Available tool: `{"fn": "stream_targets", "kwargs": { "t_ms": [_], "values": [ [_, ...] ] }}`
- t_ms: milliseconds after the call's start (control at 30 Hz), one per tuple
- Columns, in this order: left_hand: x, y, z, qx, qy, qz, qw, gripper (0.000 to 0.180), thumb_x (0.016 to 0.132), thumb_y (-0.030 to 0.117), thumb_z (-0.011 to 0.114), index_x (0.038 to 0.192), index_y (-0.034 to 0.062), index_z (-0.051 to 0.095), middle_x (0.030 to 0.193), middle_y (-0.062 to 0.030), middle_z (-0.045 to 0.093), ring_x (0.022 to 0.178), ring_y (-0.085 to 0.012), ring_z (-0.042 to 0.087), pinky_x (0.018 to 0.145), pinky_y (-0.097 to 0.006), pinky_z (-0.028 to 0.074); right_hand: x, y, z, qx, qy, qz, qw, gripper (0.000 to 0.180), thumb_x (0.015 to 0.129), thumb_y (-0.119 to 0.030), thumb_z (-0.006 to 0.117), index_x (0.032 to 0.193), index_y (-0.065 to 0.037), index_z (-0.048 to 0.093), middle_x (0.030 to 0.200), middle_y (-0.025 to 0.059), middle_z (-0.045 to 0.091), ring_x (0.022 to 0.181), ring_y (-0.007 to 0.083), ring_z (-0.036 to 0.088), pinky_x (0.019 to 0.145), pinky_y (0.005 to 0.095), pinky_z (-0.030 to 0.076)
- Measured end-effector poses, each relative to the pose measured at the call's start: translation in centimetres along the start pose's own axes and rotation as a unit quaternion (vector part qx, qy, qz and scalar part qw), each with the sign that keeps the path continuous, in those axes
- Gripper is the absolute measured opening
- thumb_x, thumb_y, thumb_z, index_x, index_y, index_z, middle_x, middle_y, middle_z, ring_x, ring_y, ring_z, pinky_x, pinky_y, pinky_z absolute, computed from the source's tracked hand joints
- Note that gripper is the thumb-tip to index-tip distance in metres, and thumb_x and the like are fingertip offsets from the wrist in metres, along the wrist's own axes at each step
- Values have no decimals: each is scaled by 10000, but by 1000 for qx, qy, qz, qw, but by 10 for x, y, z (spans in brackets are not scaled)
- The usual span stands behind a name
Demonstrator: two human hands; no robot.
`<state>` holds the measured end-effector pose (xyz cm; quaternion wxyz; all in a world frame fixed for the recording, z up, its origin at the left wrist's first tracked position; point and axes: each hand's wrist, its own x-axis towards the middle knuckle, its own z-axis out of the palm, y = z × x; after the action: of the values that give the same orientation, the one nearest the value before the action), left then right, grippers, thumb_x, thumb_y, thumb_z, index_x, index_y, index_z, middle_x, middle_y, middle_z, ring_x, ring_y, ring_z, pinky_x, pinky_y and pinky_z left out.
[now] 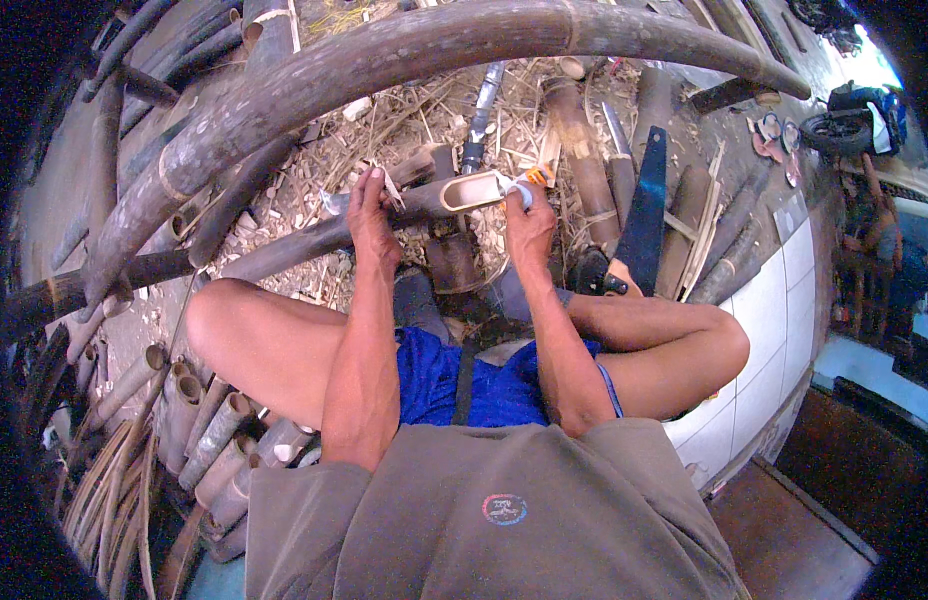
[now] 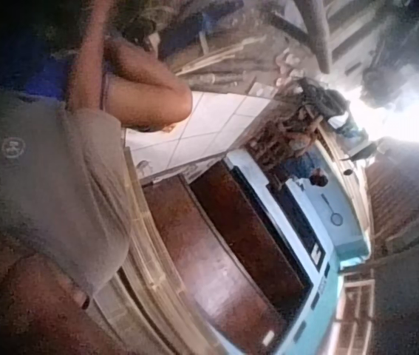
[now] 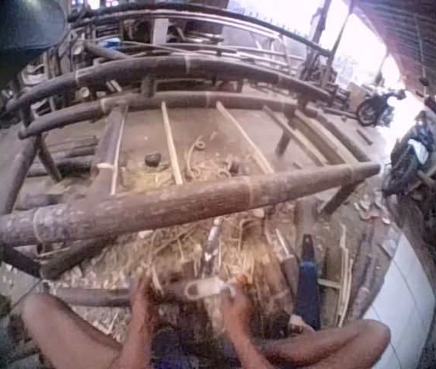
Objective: The person applies glue from a white tube to the edges of a small bamboo ring and a U-shaped bamboo piece, then presses them together to form a joint. The person repeats the gluing and pressing steps on the same components.
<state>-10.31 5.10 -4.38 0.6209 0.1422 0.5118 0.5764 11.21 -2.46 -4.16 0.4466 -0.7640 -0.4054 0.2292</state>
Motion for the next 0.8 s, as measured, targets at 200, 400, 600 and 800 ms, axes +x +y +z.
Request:
{"fn": "stream_targets", "kwargs": {
  "t_ms": [200,400,600,800],
  "values": [
    [-7,7,6,2,15,0,1000,503,907,311,807,1293,36,641,864,48,563,759,-67,491,724,-234,412,-6,-9,2,-48,-14,1,999,364,958,-313,655,1195,-39,696,974,227,749,906,390,736,811,458,571],
    [24,-11,-24,-27,-45,-11,999,463,929,327,770,1286,62,642,876,42,586,784,-90,520,755,-284,438,2,-16,-14,86,35,57,994,348,987,-224,662,1257,-4,673,952,136,742,836,222,707,756,356,567],
    [22,-7,-29,-13,-113,-110,987,443,920,451,723,1181,101,648,1041,-72,688,950,-241,655,868,-416,533,24,-86,-139,472,154,89,864,375,981,-259,714,1277,-45,629,1056,74,701,865,184,698,747,376,623],
    [54,3,-54,-27,-75,-186,979,452,948,484,707,1191,104,680,986,-47,728,860,-182,675,782,-311,553,-34,-111,-348,266,442,-127,847,313,1012,-213,637,1240,-2,605,1010,100,657,914,195,660,747,383,644]
  ]
}}
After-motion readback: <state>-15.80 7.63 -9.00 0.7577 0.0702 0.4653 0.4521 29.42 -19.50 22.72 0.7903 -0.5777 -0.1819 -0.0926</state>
